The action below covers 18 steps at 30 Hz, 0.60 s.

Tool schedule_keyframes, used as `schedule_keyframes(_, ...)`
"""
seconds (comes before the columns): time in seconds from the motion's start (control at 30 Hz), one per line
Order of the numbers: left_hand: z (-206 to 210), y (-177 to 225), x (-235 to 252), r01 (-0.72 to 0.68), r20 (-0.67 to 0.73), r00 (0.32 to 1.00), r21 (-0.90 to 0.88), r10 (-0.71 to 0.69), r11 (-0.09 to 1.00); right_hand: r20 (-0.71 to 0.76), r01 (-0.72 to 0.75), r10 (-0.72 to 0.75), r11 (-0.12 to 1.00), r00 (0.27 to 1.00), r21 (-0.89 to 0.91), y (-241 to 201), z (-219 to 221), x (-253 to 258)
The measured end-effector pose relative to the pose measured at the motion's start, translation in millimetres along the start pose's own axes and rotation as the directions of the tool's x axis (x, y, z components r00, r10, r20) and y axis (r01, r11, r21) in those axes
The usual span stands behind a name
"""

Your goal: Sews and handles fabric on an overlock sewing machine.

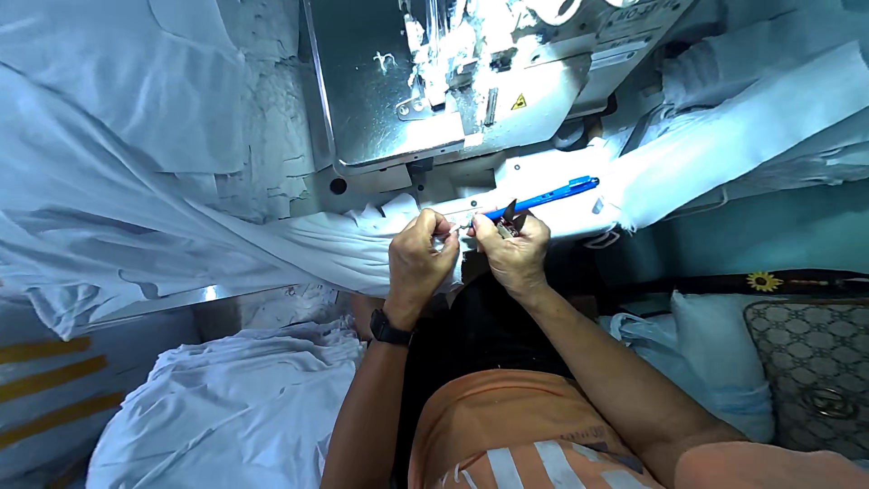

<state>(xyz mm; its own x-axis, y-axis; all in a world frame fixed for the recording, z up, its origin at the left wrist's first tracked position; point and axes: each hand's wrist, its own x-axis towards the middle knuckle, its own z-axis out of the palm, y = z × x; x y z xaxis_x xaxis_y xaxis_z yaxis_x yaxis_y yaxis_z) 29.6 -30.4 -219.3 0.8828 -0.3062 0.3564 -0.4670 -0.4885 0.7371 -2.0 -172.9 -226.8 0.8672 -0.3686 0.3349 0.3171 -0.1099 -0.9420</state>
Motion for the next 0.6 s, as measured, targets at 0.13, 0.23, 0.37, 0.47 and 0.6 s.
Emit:
schedule_keyframes(0.13, 1.6, -0.1, 2.2, -0.001, -0.021, 1.000, 0.008, 0.001, 1.000, 0.012, -0.048, 0.048, 0.999, 0.999, 0.003, -1.8, 1.2, -0.7)
schedule_keyframes(0.23, 1.3, 0.1, 1.8, -0.004, -0.020, 1.000, 0.014, 0.005, 1.000, 0.014, -0.061, 0.061, 0.998, 0.998, 0.015, -3.1, 1.9, 0.2)
schedule_keyframes(0.37, 1.1, 0.9, 2.2, 0.000, -0.024, 1.000, 0.013, 0.000, 1.000, 0.025, -0.039, 0.039, 0.999, 0.999, -0.018, -1.5, 2.1, 0.7)
schedule_keyframes(0.47, 1.3, 0.5, 2.5, 0.001, -0.024, 1.000, 0.005, -0.001, 1.000, 0.006, -0.034, 0.034, 0.998, 0.999, -0.056, -1.5, 3.1, 0.9)
schedule_keyframes(0.6, 1.5, -0.7, 2.8, 0.006, -0.024, 1.000, 0.005, -0.006, 1.000, -0.034, -0.066, 0.065, 0.997, 0.997, -0.028, -2.3, -0.1, 1.6)
